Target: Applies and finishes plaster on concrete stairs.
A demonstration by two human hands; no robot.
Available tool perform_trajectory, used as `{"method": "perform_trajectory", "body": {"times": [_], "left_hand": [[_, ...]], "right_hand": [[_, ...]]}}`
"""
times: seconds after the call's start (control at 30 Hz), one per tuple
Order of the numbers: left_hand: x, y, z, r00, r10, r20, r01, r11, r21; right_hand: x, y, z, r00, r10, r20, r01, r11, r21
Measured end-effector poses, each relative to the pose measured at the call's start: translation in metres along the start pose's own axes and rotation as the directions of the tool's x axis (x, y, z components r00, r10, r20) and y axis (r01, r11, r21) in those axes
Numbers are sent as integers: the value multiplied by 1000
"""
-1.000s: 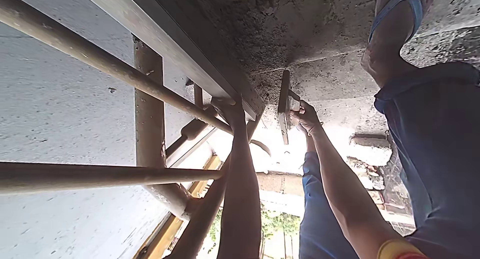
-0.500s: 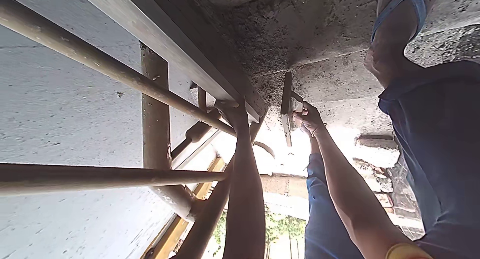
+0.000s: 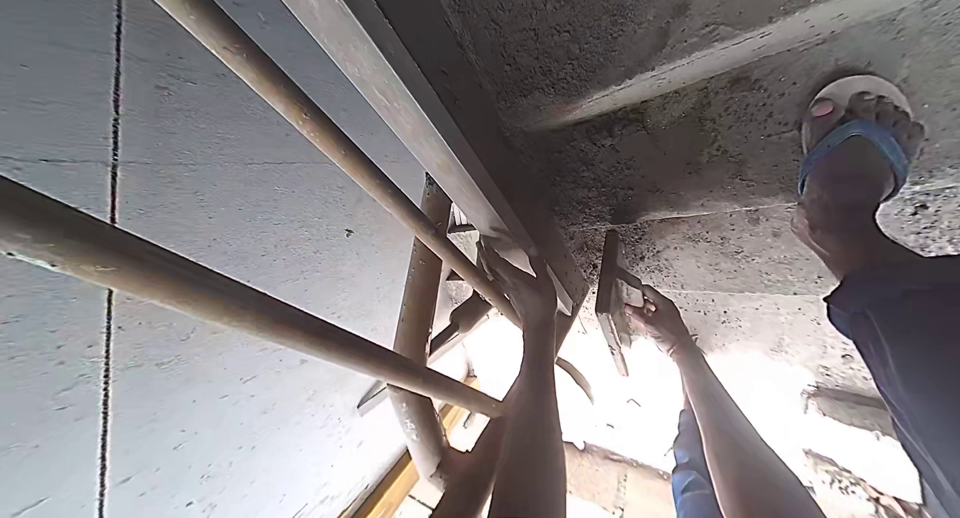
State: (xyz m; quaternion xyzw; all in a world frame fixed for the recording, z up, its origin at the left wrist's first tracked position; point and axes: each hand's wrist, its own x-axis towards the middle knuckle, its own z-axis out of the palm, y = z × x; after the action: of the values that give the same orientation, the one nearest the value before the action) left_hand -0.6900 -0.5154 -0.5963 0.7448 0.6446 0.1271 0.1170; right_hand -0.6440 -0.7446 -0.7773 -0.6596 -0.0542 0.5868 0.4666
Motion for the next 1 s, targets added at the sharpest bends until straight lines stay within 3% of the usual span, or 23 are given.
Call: {"method": "perform_trajectory", "body": {"times": [0.13, 0.3, 0.43, 1.0], "left_hand": [[56, 39, -37, 975, 218, -43, -219, 976, -23], [150, 67, -31, 883, 407, -233, -409, 912, 38], [178, 80, -23, 934, 239, -266, -268, 960, -79], [174, 87, -19, 953, 170, -251, -156, 985, 73]], "right_hand": [[4, -28, 31, 991, -104, 83, 106, 994, -20], [25, -59, 73, 976, -184, 115, 183, 983, 12], [31, -62, 85, 981, -156, 119, 158, 987, -10], [37, -61, 91, 990, -122, 67, 127, 989, -70]]}}
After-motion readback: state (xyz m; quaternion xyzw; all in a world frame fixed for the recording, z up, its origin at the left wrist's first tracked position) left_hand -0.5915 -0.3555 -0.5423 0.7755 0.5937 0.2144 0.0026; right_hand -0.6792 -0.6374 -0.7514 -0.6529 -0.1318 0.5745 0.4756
